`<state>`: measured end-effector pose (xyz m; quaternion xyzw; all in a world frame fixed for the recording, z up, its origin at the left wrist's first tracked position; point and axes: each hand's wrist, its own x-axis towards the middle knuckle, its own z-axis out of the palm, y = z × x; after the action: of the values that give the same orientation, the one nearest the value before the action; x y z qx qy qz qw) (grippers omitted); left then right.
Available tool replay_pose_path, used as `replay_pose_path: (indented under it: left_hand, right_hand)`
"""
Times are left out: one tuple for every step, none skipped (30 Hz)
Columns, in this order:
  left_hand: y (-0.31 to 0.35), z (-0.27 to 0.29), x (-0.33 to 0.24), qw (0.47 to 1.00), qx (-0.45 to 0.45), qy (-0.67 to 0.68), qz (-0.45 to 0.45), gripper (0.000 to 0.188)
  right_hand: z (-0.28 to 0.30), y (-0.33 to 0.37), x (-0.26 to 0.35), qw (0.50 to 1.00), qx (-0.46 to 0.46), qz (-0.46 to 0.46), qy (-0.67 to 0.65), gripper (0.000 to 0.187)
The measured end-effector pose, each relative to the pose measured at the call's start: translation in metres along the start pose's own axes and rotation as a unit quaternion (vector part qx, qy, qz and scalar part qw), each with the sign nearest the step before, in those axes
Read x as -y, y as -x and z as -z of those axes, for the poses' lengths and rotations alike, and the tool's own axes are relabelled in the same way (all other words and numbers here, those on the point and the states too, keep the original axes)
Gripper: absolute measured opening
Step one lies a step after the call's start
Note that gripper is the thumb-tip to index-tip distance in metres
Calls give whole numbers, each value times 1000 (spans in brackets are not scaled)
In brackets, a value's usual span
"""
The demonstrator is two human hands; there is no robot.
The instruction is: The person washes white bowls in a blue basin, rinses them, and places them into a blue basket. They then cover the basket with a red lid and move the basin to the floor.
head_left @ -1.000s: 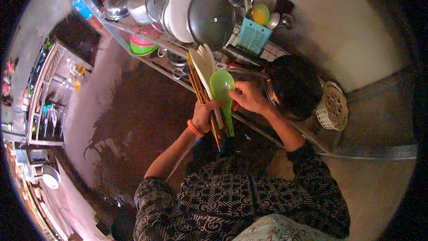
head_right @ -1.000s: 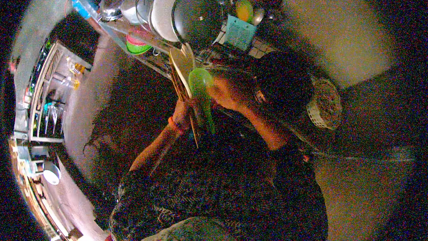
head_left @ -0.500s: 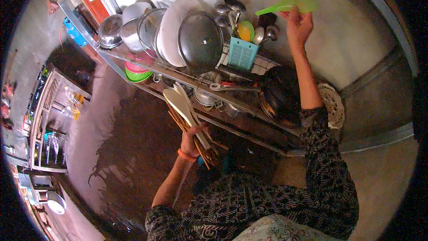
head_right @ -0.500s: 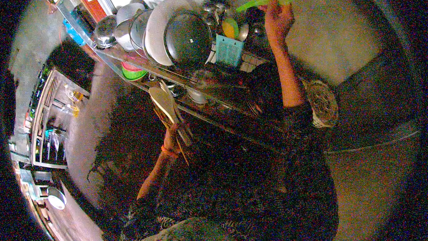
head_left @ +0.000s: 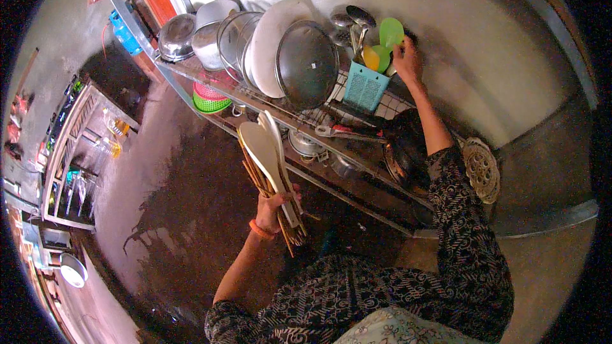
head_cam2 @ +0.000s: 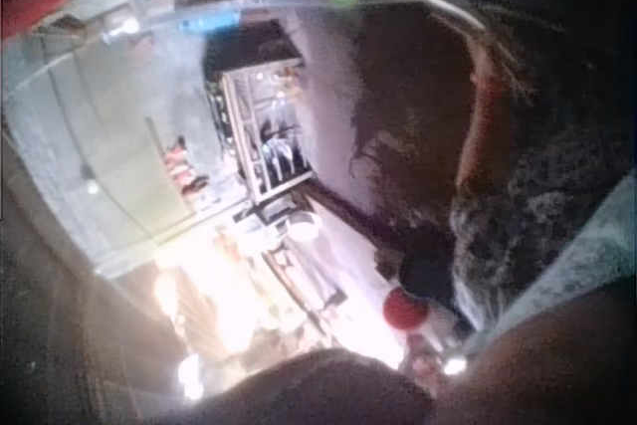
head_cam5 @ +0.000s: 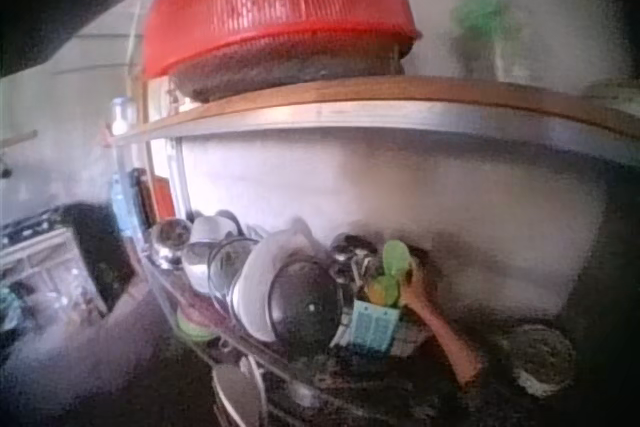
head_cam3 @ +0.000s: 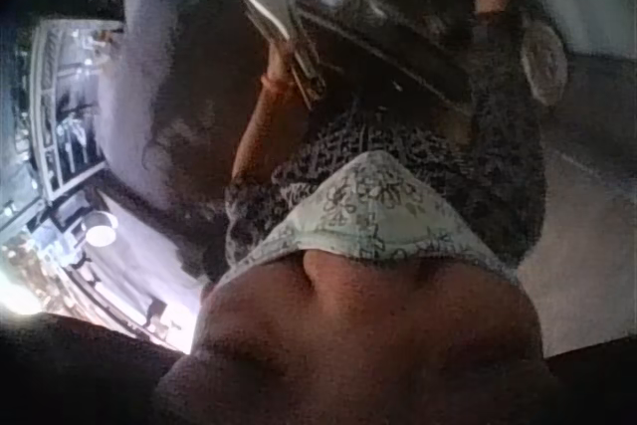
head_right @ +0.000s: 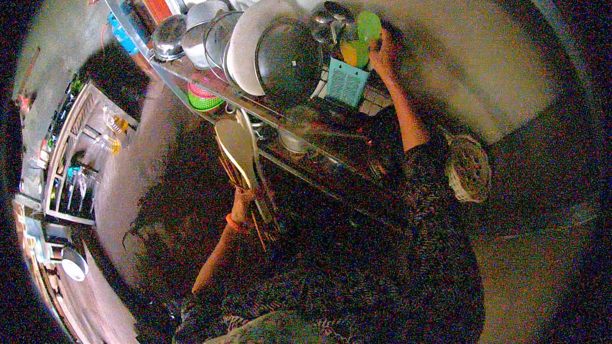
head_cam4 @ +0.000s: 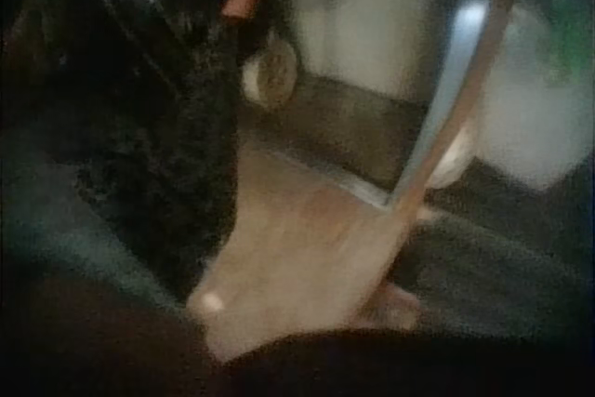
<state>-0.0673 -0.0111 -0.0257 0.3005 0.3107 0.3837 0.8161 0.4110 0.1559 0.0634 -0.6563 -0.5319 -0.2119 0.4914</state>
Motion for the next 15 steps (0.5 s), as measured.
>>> replay_pose_path:
  left_hand:
    - [-2, -3, -2, 1000, 7, -17, 16, 43]
    - [-3, -6, -5, 999, 13, -37, 25, 43]
    - [-3, -11, -2, 999, 41, 22, -22, 43]
    - [-6, -14, -3, 999, 33, 15, -6, 42]
    - [-8, -18, -2, 999, 42, 19, 1, 42]
    - [-11, -22, -1, 998, 51, 23, 9, 42]
    - [-13, -25, 1, 998, 60, -11, 11, 42]
    - [-16, -28, 2, 997, 67, -12, 22, 42]
    - [-18, -32, 3, 997, 75, -14, 32, 42]
    - [-20, -35, 4, 996, 72, -21, 47, 42]
    - [-22, -40, 5, 993, 103, 21, 57, 42]
    - [-23, -44, 6, 993, 102, 10, 49, 42]
    - [-24, -49, 6, 994, 101, 0, 41, 42]
    - [-22, -53, 8, 994, 102, -6, 36, 42]
    - [-23, -56, 6, 993, 93, -33, 64, 45]
  right_hand:
    - [2, -1, 1, 997, 68, -46, -4, 33]
    - [5, -1, 3, 988, 101, -113, -18, 33]
    - [10, -3, 6, 989, 84, -113, -51, 33]
    - [13, -4, 10, 986, 31, -131, -96, 34]
    - [16, -8, 15, 985, 2, -133, -108, 34]
    - [18, -11, 20, 983, -26, -135, -121, 35]
    - [19, -15, 25, 987, -31, -122, -102, 35]
    - [21, -19, 29, 990, -24, -116, -82, 36]
    - [21, -24, 34, 996, -51, -66, -37, 42]
    - [22, -25, 37, 998, -57, -28, -16, 44]
    - [22, -28, 42, 998, -63, 10, 4, 45]
    - [22, -29, 45, 996, -70, 44, 20, 46]
    - [22, -32, 48, 992, -74, 101, 15, 49]
    - [22, -32, 52, 994, -33, 96, 33, 47]
    - [21, -35, 55, 995, -4, 85, 46, 45]
